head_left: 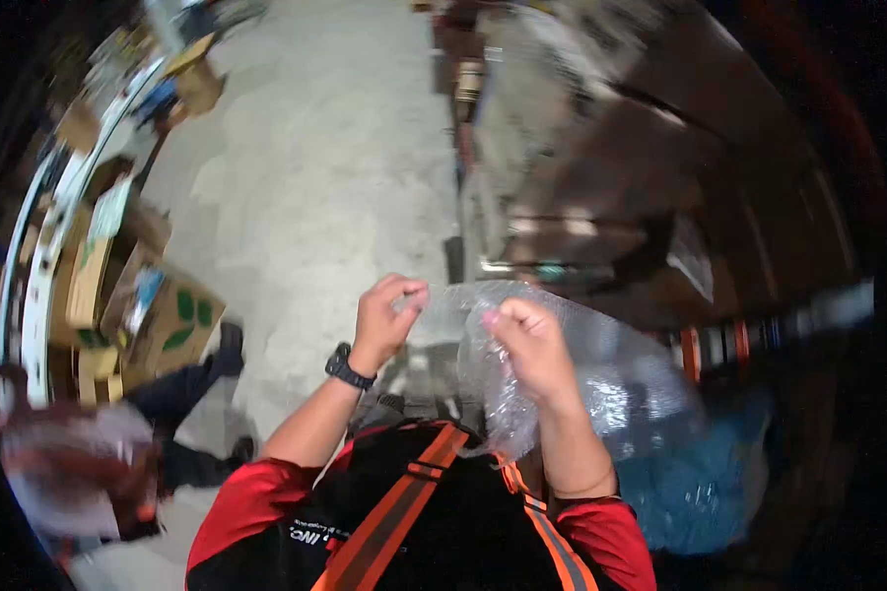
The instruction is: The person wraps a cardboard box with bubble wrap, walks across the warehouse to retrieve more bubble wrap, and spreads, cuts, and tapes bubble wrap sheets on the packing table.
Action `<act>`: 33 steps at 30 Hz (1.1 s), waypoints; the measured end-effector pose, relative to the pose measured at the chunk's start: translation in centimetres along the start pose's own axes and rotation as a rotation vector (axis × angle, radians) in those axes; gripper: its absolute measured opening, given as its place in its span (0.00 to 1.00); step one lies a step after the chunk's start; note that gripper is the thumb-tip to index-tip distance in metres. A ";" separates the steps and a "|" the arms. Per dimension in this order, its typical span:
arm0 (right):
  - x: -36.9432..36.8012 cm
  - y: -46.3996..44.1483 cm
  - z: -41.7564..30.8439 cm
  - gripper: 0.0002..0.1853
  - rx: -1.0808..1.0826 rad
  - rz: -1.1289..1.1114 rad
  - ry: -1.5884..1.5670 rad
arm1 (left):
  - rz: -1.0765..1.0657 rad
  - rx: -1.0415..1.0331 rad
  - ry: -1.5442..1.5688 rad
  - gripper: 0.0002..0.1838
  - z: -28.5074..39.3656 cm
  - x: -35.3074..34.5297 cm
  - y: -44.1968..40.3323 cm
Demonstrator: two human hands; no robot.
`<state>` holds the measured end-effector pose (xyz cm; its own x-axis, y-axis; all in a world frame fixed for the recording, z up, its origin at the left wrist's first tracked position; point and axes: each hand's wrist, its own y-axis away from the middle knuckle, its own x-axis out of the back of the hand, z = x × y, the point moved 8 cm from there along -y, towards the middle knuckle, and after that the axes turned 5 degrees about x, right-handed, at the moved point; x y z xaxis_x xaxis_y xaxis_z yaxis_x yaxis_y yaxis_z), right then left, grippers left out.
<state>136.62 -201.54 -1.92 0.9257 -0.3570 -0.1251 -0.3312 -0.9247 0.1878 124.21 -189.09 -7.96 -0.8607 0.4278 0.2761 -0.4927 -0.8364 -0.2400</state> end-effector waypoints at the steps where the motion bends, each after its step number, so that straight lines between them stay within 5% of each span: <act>1: -2.0 -2.2 -0.3 0.14 0.091 -0.028 0.016 | 0.068 0.005 -0.020 0.08 -1.4 3.4 -0.6; 6: -9.6 -9.6 -0.3 0.15 0.081 -0.193 0.076 | 0.238 0.032 -0.056 0.05 -4.6 13.5 0.5; 8: -12.5 -13.7 3.4 0.15 0.045 -0.350 0.112 | 0.121 -0.283 -0.391 0.05 -6.8 13.1 1.6; 11: -18.8 -17.0 7.6 0.15 -0.117 -0.558 0.221 | 0.053 0.343 -0.181 0.08 -11.3 16.1 4.5; 12: -19.7 -18.9 8.0 0.16 -0.120 -0.444 0.196 | 0.018 0.477 -0.177 0.09 -11.9 17.2 5.0; 16: -24.6 -25.2 9.9 0.16 0.005 -0.402 0.323 | -0.083 0.592 0.049 0.12 -16.1 16.9 4.7; 18: -28.7 -26.8 10.6 0.17 0.143 -0.490 0.443 | 0.142 0.404 0.357 0.11 -17.6 18.1 1.3; 20: -31.8 -28.7 10.4 0.17 0.247 -0.559 0.503 | 0.020 0.265 0.284 0.09 -20.1 18.1 -2.1; 23: -34.0 -34.8 10.4 0.17 0.292 -0.552 0.432 | 0.146 0.242 0.140 0.15 -23.9 19.2 -6.7; 25: -34.8 -38.8 9.2 0.17 0.240 -0.554 0.398 | 0.462 0.619 0.286 0.34 -25.3 23.3 -8.8; 26: -34.9 -40.9 8.9 0.16 0.179 -0.540 0.391 | 0.463 0.618 0.265 0.34 -26.5 25.0 -10.8; 28: -35.6 -45.8 9.1 0.16 0.169 -0.565 0.357 | 0.616 0.351 -0.306 0.46 -26.7 30.1 -15.3; 30: -37.0 -49.1 8.9 0.16 0.134 -0.590 0.345 | 0.631 0.294 -0.293 0.45 -26.5 33.9 -19.9; 33: -42.4 -52.0 7.4 0.15 0.138 -0.816 0.299 | 0.569 0.172 -0.408 0.30 -27.5 37.9 -26.1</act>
<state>113.21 -139.34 -13.63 0.8859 0.4541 0.0950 0.4534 -0.8908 0.0298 100.94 -141.69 -16.80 -0.8447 -0.2244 0.4858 0.0739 -0.9481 -0.3094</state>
